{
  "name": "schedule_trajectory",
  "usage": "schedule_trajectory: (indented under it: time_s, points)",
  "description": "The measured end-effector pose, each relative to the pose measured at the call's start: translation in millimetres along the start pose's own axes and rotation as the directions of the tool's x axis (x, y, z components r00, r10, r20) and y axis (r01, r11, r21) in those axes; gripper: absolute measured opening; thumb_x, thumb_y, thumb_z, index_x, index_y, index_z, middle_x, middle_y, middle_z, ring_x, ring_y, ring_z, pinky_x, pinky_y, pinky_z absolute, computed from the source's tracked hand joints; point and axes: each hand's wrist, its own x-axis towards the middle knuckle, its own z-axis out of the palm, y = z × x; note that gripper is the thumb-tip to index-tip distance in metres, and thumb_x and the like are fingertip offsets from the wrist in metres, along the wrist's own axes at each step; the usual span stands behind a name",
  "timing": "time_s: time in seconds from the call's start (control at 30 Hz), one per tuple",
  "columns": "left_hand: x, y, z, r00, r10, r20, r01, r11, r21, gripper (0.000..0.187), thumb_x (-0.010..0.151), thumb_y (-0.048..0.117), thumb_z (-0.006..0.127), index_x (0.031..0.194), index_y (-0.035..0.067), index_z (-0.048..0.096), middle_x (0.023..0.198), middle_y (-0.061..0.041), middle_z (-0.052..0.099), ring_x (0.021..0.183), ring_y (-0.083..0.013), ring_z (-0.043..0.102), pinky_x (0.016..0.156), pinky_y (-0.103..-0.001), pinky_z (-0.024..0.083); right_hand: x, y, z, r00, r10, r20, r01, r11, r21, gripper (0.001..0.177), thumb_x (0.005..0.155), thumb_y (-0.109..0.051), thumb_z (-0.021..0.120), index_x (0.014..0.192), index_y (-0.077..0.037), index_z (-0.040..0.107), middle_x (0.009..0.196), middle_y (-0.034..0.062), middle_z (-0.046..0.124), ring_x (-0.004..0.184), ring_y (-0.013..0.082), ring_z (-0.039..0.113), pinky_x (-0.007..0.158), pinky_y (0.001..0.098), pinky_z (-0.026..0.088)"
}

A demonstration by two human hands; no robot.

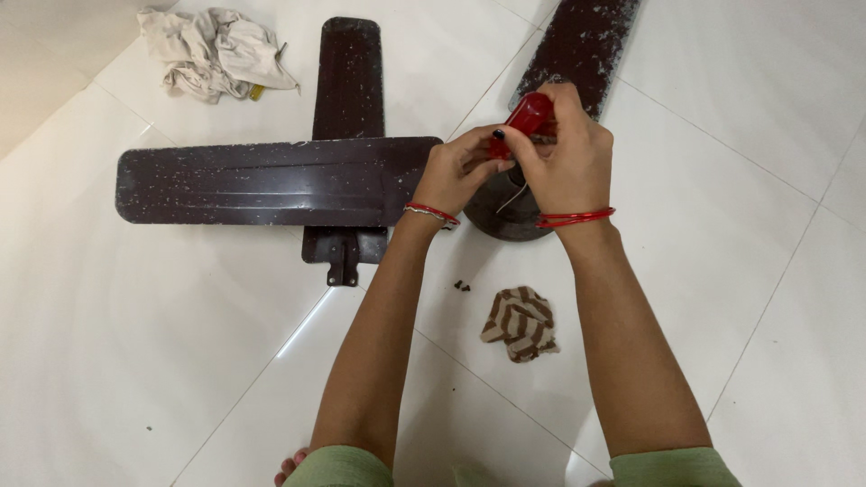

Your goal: The person uses a red screwdriver to remove screws from the central hub of a ceiling fan lying on the floor. They detach the fan blades one by one, placing them aside as they are removed.

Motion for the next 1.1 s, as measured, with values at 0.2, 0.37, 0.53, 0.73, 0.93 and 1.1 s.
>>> schedule_trajectory:
  time_s: [0.2, 0.37, 0.53, 0.73, 0.93, 1.1]
  points:
    - [-2, -3, -2, 0.997, 0.037, -0.065, -0.035, 0.999, 0.033, 0.040, 0.091, -0.007, 0.069, 0.130, -0.001, 0.066, 0.111, -0.015, 0.078, 0.102, -0.0195, 0.078, 0.093, -0.031, 0.066, 0, 0, 1, 0.997, -0.014, 0.073, 0.014, 1.000, 0.009, 0.039, 0.097, -0.002, 0.077, 0.126, 0.001, 0.050, 0.106, 0.0185, 0.073, 0.095, 0.0281, 0.079, 0.073, 0.0306, 0.068]
    - [-4, -6, 1, 0.994, 0.030, -0.101, -0.034, 0.999, -0.035, 0.038, 0.090, -0.008, 0.070, 0.128, -0.002, 0.067, 0.112, -0.015, 0.077, 0.103, -0.0202, 0.078, 0.093, -0.032, 0.066, 2, -3, 0, 0.993, -0.063, 0.099, 0.063, 0.998, 0.006, 0.039, 0.098, 0.001, 0.075, 0.128, 0.001, 0.050, 0.109, 0.0187, 0.071, 0.098, 0.0288, 0.078, 0.076, 0.0314, 0.064]
    - [-3, -9, 1, 0.991, 0.062, -0.120, -0.060, 0.998, 0.021, 0.037, 0.090, -0.008, 0.072, 0.126, -0.001, 0.068, 0.113, -0.014, 0.077, 0.104, -0.0199, 0.077, 0.093, -0.032, 0.066, 2, -6, 2, 0.993, -0.059, 0.104, 0.055, 0.998, 0.036, 0.039, 0.098, 0.003, 0.074, 0.128, 0.001, 0.050, 0.108, 0.0188, 0.071, 0.097, 0.0287, 0.079, 0.076, 0.0316, 0.064]
    - [-4, -10, 2, 0.992, 0.045, -0.117, -0.043, 0.999, 0.021, 0.038, 0.090, -0.007, 0.072, 0.127, 0.000, 0.068, 0.113, -0.014, 0.077, 0.104, -0.0201, 0.077, 0.095, -0.032, 0.066, 2, -4, 3, 0.993, -0.061, 0.104, 0.059, 0.998, 0.027, 0.039, 0.098, 0.002, 0.074, 0.128, 0.002, 0.050, 0.108, 0.0185, 0.070, 0.095, 0.0285, 0.079, 0.076, 0.0312, 0.064]
    - [-4, -12, 1, 0.992, 0.041, -0.116, -0.039, 0.999, 0.017, 0.039, 0.089, -0.008, 0.072, 0.127, -0.001, 0.068, 0.114, -0.014, 0.077, 0.105, -0.0200, 0.077, 0.095, -0.032, 0.065, 1, -4, 5, 0.994, -0.069, 0.085, 0.067, 0.997, 0.034, 0.039, 0.097, 0.002, 0.075, 0.127, 0.002, 0.050, 0.108, 0.0192, 0.071, 0.095, 0.0286, 0.079, 0.075, 0.0317, 0.064]
    - [-4, -14, -2, 0.994, 0.020, -0.109, -0.017, 0.999, 0.032, 0.039, 0.090, -0.007, 0.071, 0.128, 0.000, 0.068, 0.113, -0.013, 0.078, 0.104, -0.0187, 0.077, 0.094, -0.031, 0.065, 1, -4, 8, 0.993, -0.091, 0.069, 0.089, 0.995, 0.034, 0.040, 0.098, 0.001, 0.076, 0.128, 0.002, 0.050, 0.108, 0.0194, 0.071, 0.096, 0.0287, 0.079, 0.076, 0.0313, 0.065]
